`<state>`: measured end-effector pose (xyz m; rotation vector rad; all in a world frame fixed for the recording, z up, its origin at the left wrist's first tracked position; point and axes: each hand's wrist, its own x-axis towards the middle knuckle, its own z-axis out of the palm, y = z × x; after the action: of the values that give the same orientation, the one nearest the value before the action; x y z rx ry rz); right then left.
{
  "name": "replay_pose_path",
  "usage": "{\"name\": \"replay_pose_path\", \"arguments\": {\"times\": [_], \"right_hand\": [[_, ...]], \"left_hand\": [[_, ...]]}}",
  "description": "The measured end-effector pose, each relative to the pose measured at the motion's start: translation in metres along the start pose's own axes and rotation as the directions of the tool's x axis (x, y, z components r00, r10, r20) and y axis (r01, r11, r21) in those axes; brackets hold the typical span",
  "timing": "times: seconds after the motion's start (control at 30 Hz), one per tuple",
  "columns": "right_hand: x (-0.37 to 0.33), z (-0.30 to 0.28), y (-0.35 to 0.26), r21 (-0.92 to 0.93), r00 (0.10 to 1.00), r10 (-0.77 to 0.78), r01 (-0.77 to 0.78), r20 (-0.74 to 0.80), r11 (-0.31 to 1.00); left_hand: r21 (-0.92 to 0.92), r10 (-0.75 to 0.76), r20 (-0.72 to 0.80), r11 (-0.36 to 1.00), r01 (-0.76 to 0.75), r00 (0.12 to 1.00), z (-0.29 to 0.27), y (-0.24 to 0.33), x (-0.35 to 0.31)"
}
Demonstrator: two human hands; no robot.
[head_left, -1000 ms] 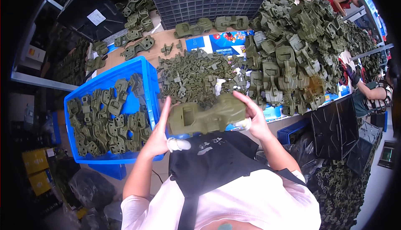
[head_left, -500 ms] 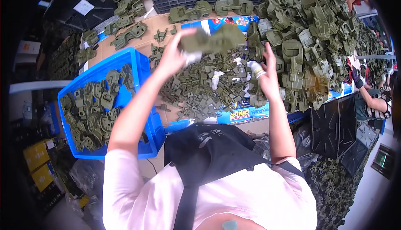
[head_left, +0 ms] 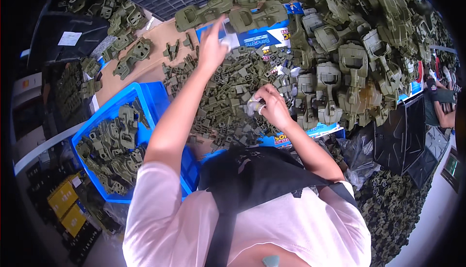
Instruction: The person repeatedly picks up green fabric pouches and small plastic clips from a table, attaches the clips to the pouches, and places the assembled items into a blue bin. The process is continuous and repetitive throughout the clip.
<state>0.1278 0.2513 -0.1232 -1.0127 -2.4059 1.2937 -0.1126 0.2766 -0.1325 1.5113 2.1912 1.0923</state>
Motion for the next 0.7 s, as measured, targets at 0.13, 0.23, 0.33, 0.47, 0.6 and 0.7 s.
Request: {"name": "replay_pose_path", "arguments": {"times": [0.13, 0.23, 0.33, 0.47, 0.6, 0.7], "right_hand": [[-0.013, -0.022, -0.035, 0.201, 0.983, -0.085, 0.117, -0.162, 0.973], [-0.028, -0.024, -0.05, 0.503, 0.983, -0.12, 0.175, -0.139, 0.846], [-0.042, -0.02, -0.059, 0.264, 0.95, -0.249, 0.293, -0.188, 0.919], [-0.063, -0.015, -0.081, 0.069, 0.891, -0.325, 0.363, -0.318, 0.929], [-0.083, -0.012, -0.092, 0.368, 0.968, -0.056, 0.146, -0.244, 0.918], [-0.091, -0.016, -0.099, 0.476, 0.996, 0.036, 0.007, -0.08, 0.879]], "left_hand": [[-0.453, -0.109, 0.306, 0.857, 0.245, 0.946, -0.049, 0.042, -0.092], [-0.701, -0.158, 0.56, 0.433, 0.566, 0.814, -0.067, 0.071, -0.137], [-0.737, -0.114, 0.55, 0.4, 0.545, 0.827, -0.07, 0.094, -0.174], [-0.738, -0.198, 0.429, 0.486, 0.468, 0.881, -0.068, 0.11, -0.203], [-0.718, -0.185, 0.29, 0.607, 0.341, 0.939, -0.077, 0.119, -0.225], [-0.647, -0.117, 0.249, 0.718, 0.255, 0.961, -0.082, 0.121, -0.237]]}}
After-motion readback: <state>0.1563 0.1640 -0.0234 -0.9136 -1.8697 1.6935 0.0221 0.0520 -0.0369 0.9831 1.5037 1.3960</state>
